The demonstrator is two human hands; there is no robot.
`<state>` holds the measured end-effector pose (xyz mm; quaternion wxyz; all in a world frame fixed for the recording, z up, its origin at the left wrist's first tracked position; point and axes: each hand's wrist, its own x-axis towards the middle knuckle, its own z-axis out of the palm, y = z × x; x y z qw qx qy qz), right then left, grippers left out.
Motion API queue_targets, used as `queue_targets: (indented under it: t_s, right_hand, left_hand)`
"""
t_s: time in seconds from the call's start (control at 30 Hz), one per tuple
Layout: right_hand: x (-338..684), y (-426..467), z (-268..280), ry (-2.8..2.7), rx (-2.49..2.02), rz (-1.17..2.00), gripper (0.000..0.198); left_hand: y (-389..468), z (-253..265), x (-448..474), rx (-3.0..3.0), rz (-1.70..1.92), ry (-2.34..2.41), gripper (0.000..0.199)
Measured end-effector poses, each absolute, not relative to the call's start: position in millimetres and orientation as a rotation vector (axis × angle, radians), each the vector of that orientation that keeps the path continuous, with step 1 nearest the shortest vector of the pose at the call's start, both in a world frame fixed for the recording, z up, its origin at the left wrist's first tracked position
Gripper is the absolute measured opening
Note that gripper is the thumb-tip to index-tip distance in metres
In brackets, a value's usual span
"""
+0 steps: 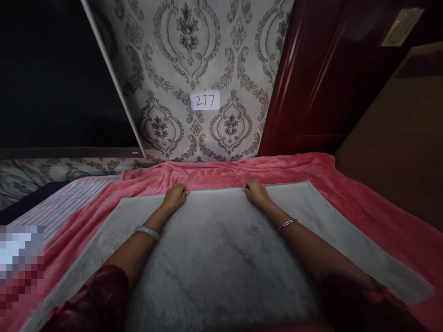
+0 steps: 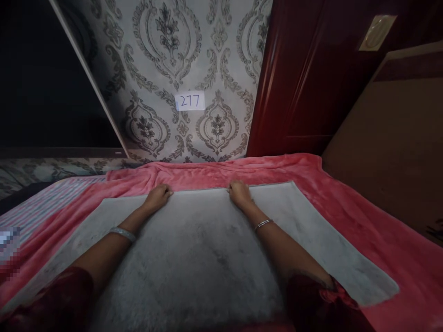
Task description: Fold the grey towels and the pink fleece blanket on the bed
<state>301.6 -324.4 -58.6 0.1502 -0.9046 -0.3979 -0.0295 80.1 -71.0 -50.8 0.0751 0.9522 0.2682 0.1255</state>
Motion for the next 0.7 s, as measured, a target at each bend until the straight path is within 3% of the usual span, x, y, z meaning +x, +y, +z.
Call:
queue_targets:
  t_s: [0.43,0.7]
  right_hand:
    - [303.4,-338.7,-39.3,-1.129,-2.591,-0.089,0.019]
    - [311.1,-329.8,-48.3,-1.087,-2.603,-0.062,0.021]
  left_hand:
    - [-55.7,-40.1,82.9,2.764,0.312,0.621,0.015]
    - [-59.6,-42.9,86.8,2.817,0.309,0.808,0.012]
